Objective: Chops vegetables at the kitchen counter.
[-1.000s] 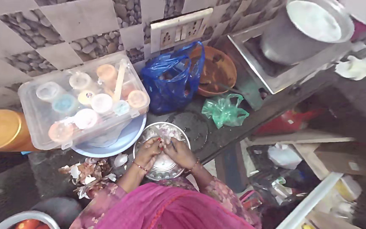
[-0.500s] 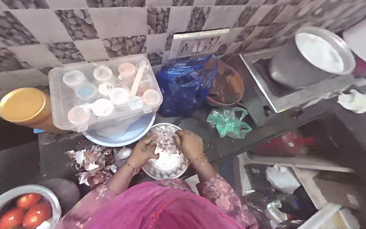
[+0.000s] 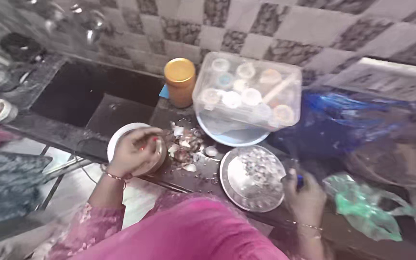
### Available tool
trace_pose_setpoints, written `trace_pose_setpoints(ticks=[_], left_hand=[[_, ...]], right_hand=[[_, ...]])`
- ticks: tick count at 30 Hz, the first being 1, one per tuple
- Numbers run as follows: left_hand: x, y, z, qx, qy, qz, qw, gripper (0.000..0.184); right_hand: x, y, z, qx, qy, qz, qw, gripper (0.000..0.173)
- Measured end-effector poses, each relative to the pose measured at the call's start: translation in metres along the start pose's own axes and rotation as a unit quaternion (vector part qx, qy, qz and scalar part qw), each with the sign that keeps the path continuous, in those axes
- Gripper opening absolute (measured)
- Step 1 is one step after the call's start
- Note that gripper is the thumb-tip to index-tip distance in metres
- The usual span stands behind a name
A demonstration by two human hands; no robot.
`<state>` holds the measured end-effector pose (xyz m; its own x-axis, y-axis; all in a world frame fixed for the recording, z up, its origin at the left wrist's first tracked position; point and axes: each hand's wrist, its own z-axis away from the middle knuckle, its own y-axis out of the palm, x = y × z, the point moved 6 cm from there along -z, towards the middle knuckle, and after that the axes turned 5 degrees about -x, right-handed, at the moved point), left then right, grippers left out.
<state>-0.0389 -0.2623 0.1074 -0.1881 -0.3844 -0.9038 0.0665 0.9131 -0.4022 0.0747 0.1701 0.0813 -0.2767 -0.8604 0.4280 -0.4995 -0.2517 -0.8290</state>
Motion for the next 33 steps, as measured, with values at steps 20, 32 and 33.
trace_pose_setpoints(ticks=[20, 32, 33], left_hand=[[0.054, -0.016, -0.017, 0.479, 0.022, -0.342, 0.808, 0.037], [0.095, 0.039, -0.012, 0.591, 0.219, -0.401, 0.665, 0.024], [0.097, 0.039, -0.013, 0.581, 0.232, -0.389, 0.676, 0.023]], right_hand=[[0.051, -0.044, 0.050, -0.115, 0.021, -0.157, 0.981, 0.033], [0.074, -0.050, 0.105, -0.183, 0.037, -0.150, 0.971, 0.033], [0.075, -0.049, 0.107, -0.186, 0.042, -0.150, 0.970, 0.032]])
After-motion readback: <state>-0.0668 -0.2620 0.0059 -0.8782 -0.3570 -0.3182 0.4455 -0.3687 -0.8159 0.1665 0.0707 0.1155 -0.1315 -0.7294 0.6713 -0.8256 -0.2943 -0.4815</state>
